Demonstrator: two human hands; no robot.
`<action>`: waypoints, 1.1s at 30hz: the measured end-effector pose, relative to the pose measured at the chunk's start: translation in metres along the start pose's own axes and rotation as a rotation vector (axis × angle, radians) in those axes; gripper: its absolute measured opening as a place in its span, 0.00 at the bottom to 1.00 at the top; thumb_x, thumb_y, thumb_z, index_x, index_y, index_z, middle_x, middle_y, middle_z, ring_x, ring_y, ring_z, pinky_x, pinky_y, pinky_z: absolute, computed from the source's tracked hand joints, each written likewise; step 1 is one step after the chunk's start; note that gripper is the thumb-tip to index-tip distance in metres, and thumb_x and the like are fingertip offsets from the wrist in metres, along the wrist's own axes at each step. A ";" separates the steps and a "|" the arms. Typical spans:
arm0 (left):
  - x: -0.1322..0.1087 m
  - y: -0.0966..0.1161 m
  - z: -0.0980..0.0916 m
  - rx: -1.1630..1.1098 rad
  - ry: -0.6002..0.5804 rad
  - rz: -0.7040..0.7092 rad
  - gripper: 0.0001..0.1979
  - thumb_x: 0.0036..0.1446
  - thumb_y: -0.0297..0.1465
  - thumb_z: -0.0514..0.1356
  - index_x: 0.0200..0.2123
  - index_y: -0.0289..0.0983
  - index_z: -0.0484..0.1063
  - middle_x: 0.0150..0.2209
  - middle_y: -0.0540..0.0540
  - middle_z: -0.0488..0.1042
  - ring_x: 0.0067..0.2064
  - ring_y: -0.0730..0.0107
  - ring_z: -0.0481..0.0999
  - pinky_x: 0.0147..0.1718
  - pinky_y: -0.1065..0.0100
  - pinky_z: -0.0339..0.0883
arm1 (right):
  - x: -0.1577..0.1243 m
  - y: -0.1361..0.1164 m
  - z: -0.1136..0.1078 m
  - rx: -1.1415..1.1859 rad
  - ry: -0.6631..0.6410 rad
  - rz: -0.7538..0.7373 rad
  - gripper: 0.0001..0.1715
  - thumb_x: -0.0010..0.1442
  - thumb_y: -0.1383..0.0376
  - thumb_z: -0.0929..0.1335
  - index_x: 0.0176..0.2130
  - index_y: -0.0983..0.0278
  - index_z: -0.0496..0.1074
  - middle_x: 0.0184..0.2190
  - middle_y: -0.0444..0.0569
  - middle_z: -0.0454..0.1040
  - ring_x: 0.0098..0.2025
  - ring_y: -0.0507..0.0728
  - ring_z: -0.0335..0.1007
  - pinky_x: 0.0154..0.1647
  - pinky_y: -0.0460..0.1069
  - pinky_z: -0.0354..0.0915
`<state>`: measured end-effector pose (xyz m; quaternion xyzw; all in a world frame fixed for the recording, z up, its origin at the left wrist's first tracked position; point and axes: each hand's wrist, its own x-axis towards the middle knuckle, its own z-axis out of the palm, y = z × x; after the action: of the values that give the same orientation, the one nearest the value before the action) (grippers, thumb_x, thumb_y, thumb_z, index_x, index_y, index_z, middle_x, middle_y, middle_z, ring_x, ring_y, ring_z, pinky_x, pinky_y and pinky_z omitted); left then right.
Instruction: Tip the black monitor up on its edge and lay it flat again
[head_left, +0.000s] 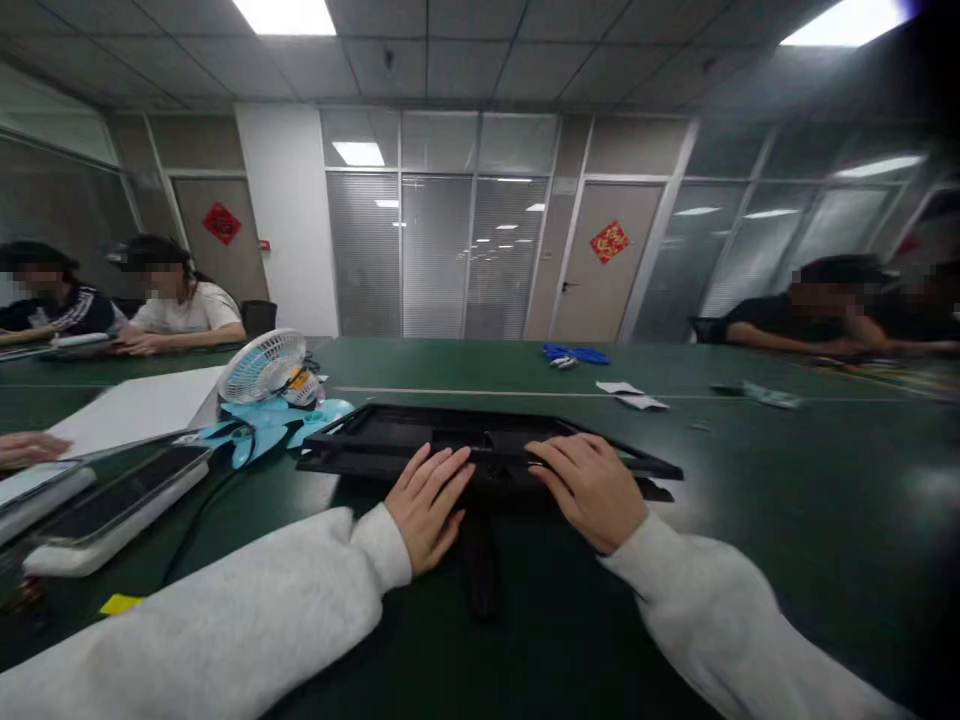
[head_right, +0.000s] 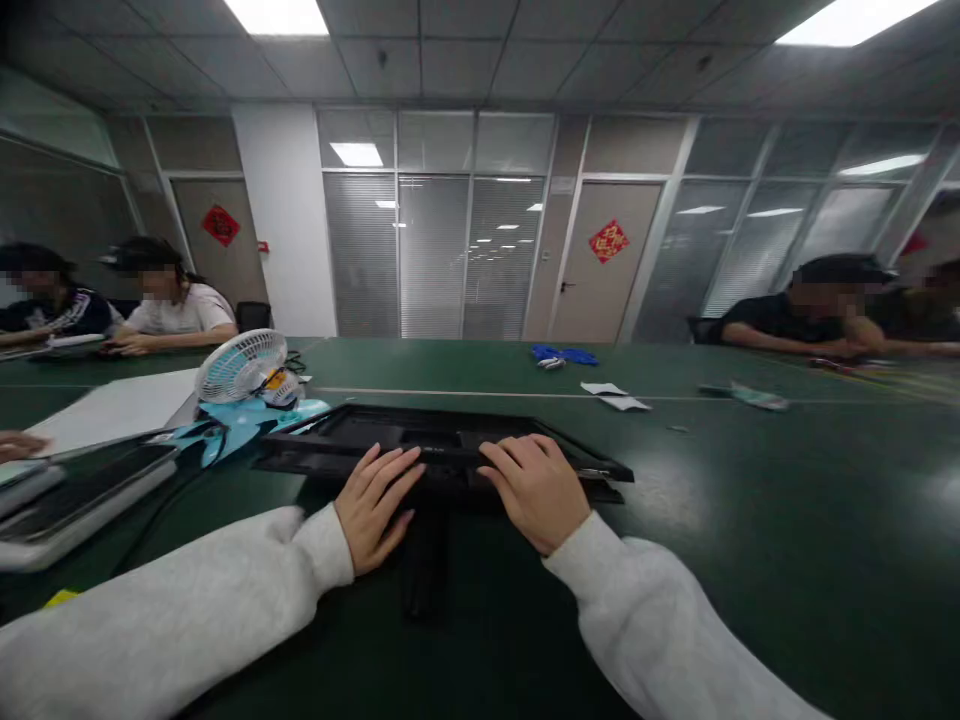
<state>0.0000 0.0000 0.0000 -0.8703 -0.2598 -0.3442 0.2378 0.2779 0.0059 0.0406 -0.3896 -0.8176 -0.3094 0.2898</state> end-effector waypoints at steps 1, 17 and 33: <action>0.001 0.000 0.001 0.000 0.005 -0.003 0.27 0.63 0.27 0.52 0.64 0.28 0.58 0.67 0.36 0.57 0.67 0.52 0.55 0.67 0.47 0.44 | -0.001 0.001 0.001 0.000 0.015 -0.014 0.12 0.66 0.65 0.65 0.49 0.64 0.72 0.41 0.49 0.76 0.41 0.57 0.67 0.49 0.56 0.59; 0.017 -0.016 0.035 -0.035 0.077 -0.050 0.25 0.62 0.28 0.54 0.62 0.31 0.62 0.64 0.36 0.61 0.64 0.50 0.59 0.66 0.46 0.45 | 0.003 0.023 0.031 0.099 0.064 0.027 0.14 0.65 0.68 0.65 0.50 0.65 0.73 0.44 0.50 0.77 0.46 0.57 0.69 0.55 0.56 0.62; 0.008 -0.023 0.058 -0.055 0.074 -0.056 0.24 0.62 0.28 0.55 0.61 0.30 0.63 0.63 0.36 0.62 0.63 0.51 0.60 0.66 0.45 0.45 | -0.004 0.023 0.053 0.059 0.071 0.012 0.14 0.65 0.67 0.65 0.49 0.66 0.74 0.43 0.50 0.77 0.46 0.58 0.70 0.56 0.57 0.65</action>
<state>0.0184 0.0536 -0.0268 -0.8555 -0.2653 -0.3898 0.2138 0.2865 0.0542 0.0102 -0.3746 -0.8132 -0.2970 0.3320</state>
